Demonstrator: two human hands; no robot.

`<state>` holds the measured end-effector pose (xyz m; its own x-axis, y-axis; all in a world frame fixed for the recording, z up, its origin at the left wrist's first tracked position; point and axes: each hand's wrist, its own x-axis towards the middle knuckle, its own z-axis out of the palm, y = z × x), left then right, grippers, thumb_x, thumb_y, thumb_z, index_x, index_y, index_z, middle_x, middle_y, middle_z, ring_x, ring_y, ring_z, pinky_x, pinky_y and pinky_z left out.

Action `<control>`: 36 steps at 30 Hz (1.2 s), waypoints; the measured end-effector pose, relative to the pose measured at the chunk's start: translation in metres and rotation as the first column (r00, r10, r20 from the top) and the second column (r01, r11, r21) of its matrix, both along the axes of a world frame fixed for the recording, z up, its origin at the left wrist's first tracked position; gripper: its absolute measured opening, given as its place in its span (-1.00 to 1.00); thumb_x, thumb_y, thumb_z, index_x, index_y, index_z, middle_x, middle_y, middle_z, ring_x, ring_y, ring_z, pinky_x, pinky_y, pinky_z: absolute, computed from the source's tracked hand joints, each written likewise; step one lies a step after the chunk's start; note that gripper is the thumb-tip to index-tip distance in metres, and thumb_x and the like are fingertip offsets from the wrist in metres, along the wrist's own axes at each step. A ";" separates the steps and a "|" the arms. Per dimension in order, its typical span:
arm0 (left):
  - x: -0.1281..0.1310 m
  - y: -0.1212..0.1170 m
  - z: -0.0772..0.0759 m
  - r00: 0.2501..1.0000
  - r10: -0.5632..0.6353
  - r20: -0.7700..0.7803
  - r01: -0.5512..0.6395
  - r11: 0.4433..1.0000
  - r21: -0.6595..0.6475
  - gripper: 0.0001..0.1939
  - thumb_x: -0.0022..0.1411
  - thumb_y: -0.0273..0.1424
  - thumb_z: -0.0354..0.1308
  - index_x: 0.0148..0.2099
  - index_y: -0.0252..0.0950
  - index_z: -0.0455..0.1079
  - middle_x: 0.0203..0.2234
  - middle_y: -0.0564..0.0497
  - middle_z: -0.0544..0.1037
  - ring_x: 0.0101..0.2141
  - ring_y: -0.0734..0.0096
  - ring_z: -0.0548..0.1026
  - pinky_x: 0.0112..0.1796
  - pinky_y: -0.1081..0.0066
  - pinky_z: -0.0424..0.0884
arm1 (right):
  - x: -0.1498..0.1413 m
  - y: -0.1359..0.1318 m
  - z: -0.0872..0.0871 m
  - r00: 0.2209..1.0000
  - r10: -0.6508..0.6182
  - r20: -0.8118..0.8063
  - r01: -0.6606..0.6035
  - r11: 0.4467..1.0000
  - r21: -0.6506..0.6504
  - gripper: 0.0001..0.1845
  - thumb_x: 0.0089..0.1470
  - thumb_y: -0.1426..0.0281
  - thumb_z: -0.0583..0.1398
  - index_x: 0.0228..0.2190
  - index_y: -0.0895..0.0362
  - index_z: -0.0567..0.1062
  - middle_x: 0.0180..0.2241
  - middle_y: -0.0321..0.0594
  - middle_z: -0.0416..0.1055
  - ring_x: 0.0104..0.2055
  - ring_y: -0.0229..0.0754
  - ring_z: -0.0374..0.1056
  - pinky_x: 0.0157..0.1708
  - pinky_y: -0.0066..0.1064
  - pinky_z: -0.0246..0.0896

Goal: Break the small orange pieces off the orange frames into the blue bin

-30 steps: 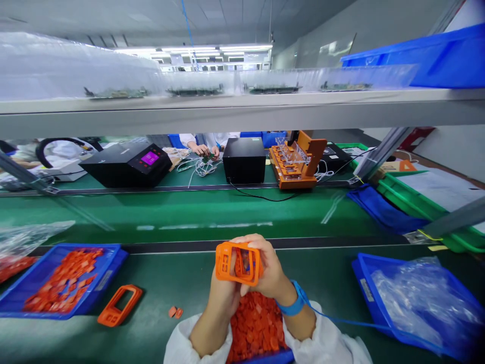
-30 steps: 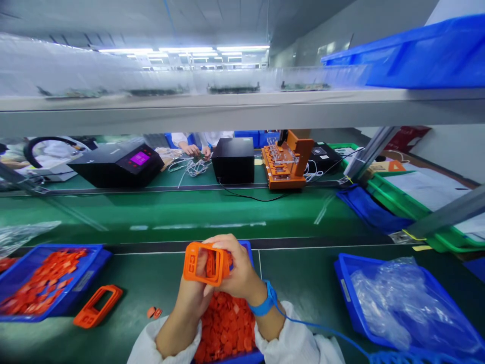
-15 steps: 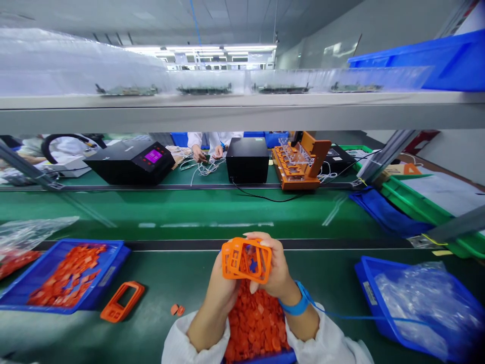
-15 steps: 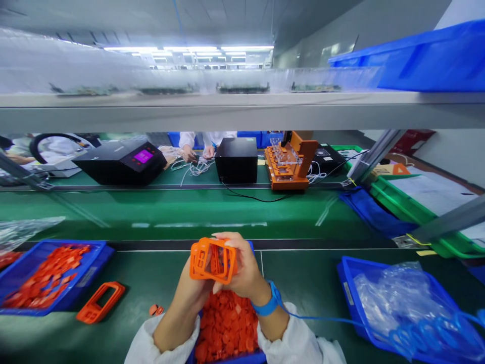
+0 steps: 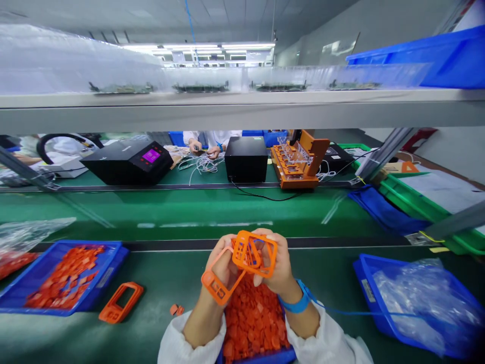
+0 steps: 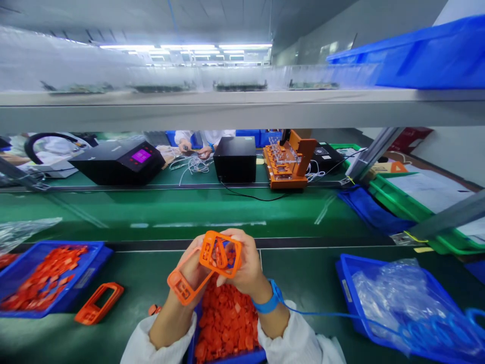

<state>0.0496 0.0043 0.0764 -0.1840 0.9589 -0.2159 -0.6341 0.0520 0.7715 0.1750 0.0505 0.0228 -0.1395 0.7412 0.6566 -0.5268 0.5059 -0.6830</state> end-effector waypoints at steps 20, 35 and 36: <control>0.008 0.019 -0.037 0.952 0.108 0.286 -0.068 0.987 -0.149 -0.88 0.51 -0.40 0.19 0.00 -0.35 0.46 -0.17 -0.09 0.64 -0.33 0.42 0.60 -0.39 0.48 0.52 | 0.026 0.023 0.004 0.999 0.013 0.044 0.003 0.934 -0.358 -0.05 -0.30 0.09 0.68 0.10 -0.09 0.48 0.13 -0.14 0.51 -0.01 -0.13 0.48 -0.18 -0.44 0.46; -0.014 0.019 -0.038 0.995 0.100 -0.001 -0.100 0.991 0.086 -0.45 0.15 0.02 0.53 -0.12 -0.28 0.42 -0.35 0.08 0.48 -0.34 0.41 0.51 -0.24 0.39 0.49 | 0.056 0.024 0.005 0.786 0.608 0.114 -0.467 0.705 -0.534 0.04 -0.39 0.25 0.71 0.13 -0.06 0.49 0.06 -0.16 0.49 -0.32 -0.35 0.33 -0.36 -0.55 0.31; -0.013 0.019 -0.037 0.995 0.098 0.005 -0.098 0.992 0.079 -0.44 0.14 0.02 0.54 -0.11 -0.28 0.41 -0.36 0.09 0.48 -0.35 0.42 0.52 -0.26 0.38 0.50 | 0.055 0.023 0.006 0.784 0.609 0.121 -0.470 0.709 -0.526 0.03 -0.40 0.24 0.71 0.13 -0.05 0.50 0.06 -0.16 0.50 -0.28 -0.33 0.36 -0.28 -0.52 0.36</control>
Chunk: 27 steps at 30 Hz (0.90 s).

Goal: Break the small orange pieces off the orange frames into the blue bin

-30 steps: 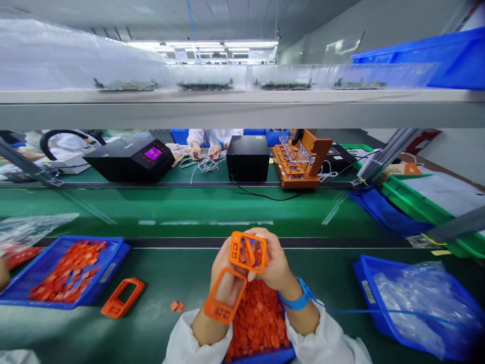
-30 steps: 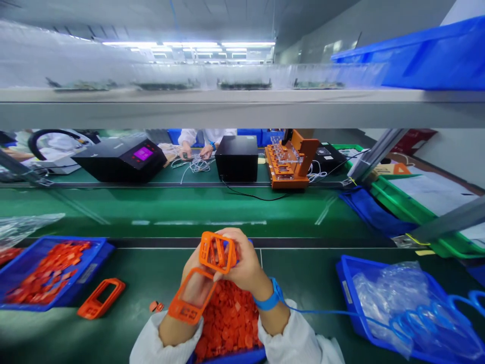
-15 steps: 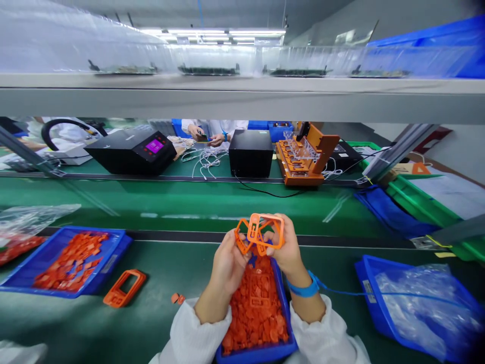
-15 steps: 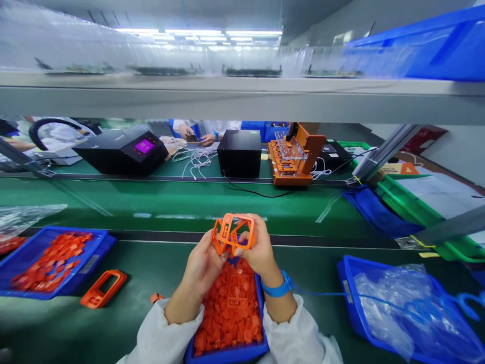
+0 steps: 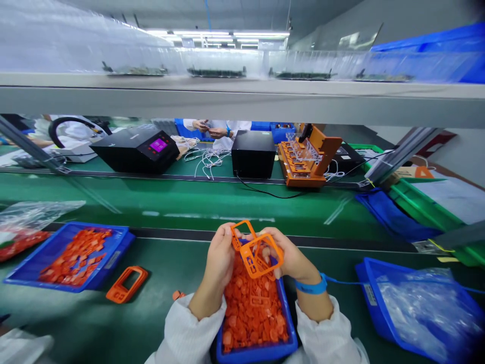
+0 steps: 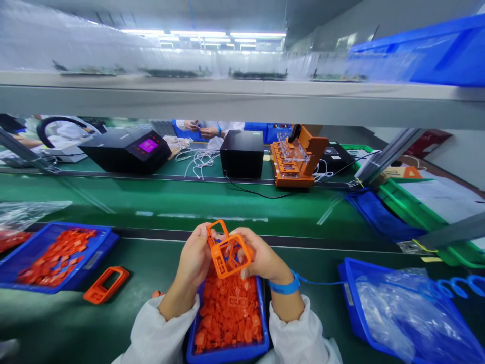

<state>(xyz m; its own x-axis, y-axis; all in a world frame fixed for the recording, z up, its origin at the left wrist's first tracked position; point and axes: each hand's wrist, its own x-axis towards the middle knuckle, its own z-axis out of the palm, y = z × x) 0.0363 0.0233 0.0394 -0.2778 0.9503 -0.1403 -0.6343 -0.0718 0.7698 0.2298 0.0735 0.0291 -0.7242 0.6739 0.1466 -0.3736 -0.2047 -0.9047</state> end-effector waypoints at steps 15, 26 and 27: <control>-0.009 -0.005 0.011 0.998 -0.040 -0.056 0.043 0.997 0.070 -0.51 0.18 -0.04 0.54 -0.12 -0.29 0.47 -0.53 0.13 0.49 -0.55 0.56 0.45 -0.49 0.57 0.41 | -0.005 -0.001 0.007 0.986 0.155 0.055 -0.161 0.980 0.116 0.05 -0.53 0.13 0.71 0.06 0.05 0.60 -0.02 -0.17 0.54 -0.07 -0.13 0.49 0.02 -0.35 0.44; -0.021 -0.032 0.019 0.953 -0.220 -0.210 0.282 0.897 0.340 0.02 0.08 -0.67 0.55 0.44 0.20 0.35 0.30 -0.08 0.50 0.21 0.16 0.58 0.12 0.35 0.61 | -0.013 -0.011 0.012 0.969 -0.084 -0.232 0.065 0.994 -0.088 -0.02 -0.56 -0.06 0.68 -0.06 0.00 0.60 -0.04 -0.18 0.52 -0.37 -0.33 0.35 -0.30 -0.47 0.38; -0.021 -0.032 0.019 0.956 -0.194 -0.221 0.261 0.906 0.333 -0.01 0.08 -0.67 0.54 0.43 0.17 0.37 0.28 -0.10 0.53 0.18 0.16 0.61 0.10 0.35 0.62 | -0.015 -0.012 0.013 0.968 -0.076 -0.240 0.057 0.995 -0.083 -0.02 -0.56 -0.06 0.67 -0.06 -0.01 0.60 -0.03 -0.18 0.52 -0.37 -0.33 0.35 -0.31 -0.47 0.38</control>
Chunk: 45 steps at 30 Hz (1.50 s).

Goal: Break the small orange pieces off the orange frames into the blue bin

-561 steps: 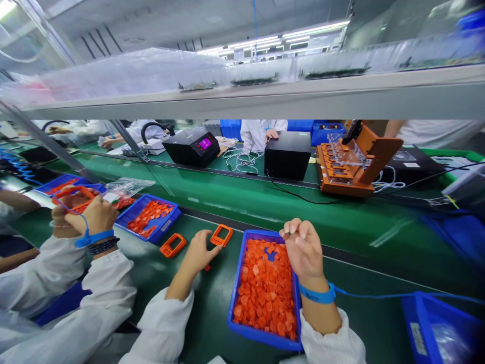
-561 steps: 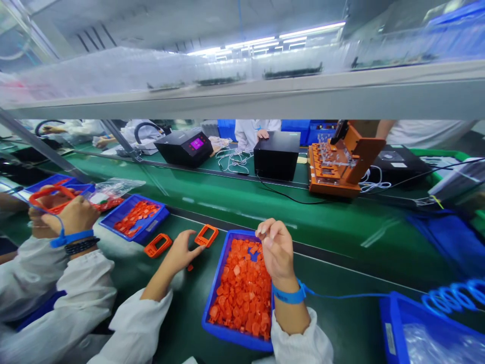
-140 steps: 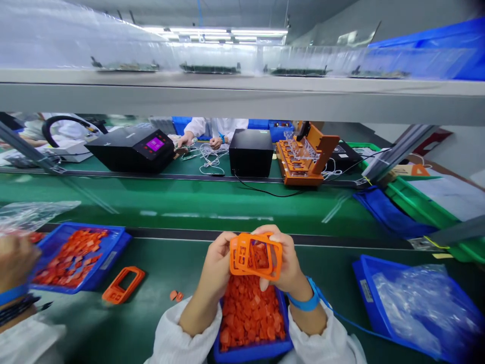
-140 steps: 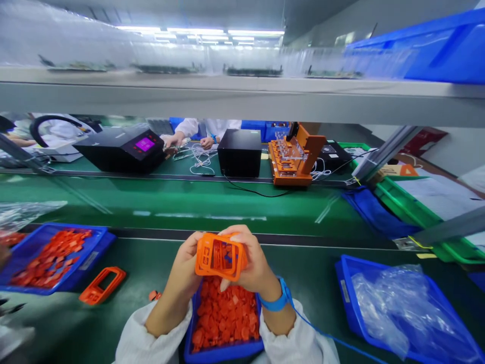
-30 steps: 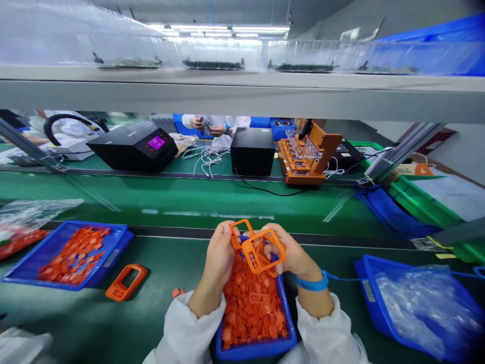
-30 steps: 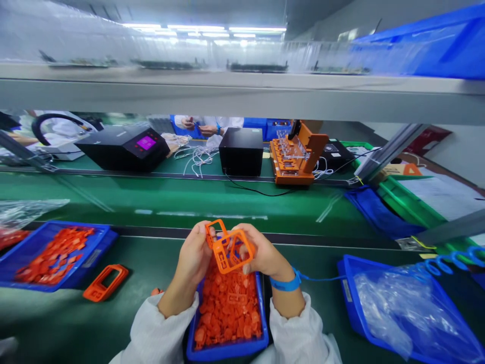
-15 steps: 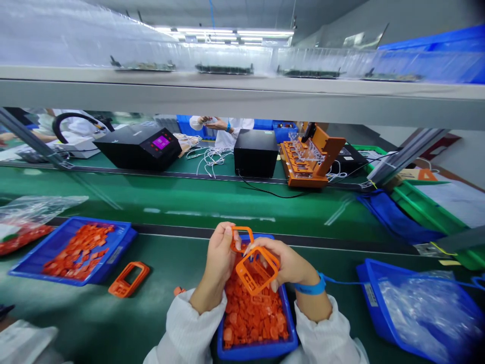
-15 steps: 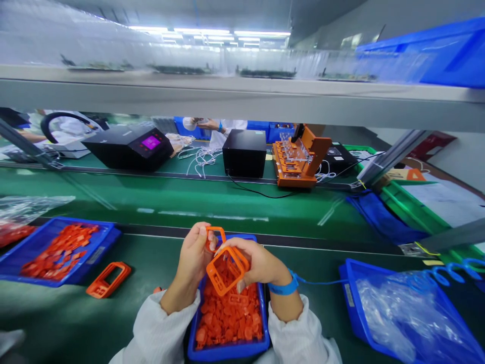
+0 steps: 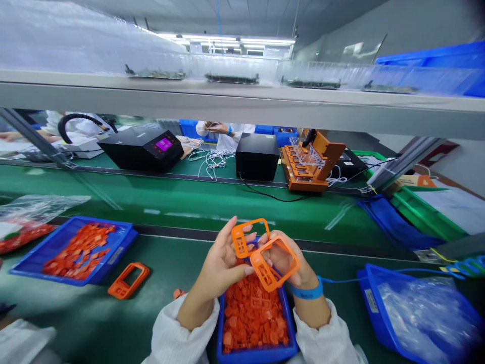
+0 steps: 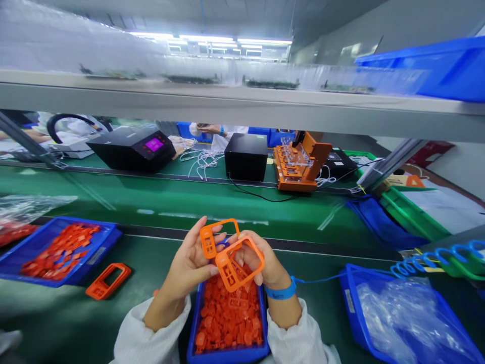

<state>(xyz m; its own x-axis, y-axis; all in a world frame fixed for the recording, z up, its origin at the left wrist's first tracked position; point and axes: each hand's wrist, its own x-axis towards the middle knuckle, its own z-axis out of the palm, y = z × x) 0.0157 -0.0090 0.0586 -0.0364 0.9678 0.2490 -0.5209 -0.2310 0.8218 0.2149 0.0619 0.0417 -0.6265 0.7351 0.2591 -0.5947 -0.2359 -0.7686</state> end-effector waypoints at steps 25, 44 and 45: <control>0.007 -0.001 0.011 0.952 0.236 -0.193 -0.228 0.972 0.063 -0.20 -0.13 -0.46 0.66 0.21 -0.13 0.59 0.13 -0.15 0.37 0.14 0.00 0.47 0.16 0.20 0.50 | -0.013 -0.006 -0.011 0.964 -0.227 0.139 0.219 0.973 0.071 0.05 -0.48 0.19 0.72 0.05 -0.10 0.45 0.16 -0.14 0.46 -0.25 -0.24 0.41 -0.18 -0.39 0.45; 0.004 0.004 0.012 0.970 0.064 -0.233 -0.064 0.998 0.007 -0.25 -0.07 -0.59 0.61 0.18 -0.05 0.62 0.09 -0.12 0.42 0.06 0.07 0.59 0.01 0.26 0.63 | -0.013 -0.005 -0.011 0.981 -0.154 0.115 0.150 0.988 0.048 0.10 -0.25 0.18 0.68 0.30 -0.13 0.44 0.23 -0.08 0.44 -0.08 -0.17 0.49 -0.10 -0.40 0.48; 0.003 0.004 0.012 0.967 0.060 -0.247 -0.063 0.998 -0.001 -0.26 -0.07 -0.57 0.61 0.18 -0.07 0.61 0.08 -0.14 0.43 0.05 0.05 0.59 0.00 0.25 0.64 | -0.012 -0.005 -0.010 0.980 -0.155 0.128 0.150 0.987 0.050 0.10 -0.26 0.17 0.68 0.29 -0.13 0.45 0.23 -0.09 0.45 -0.11 -0.19 0.48 -0.13 -0.42 0.47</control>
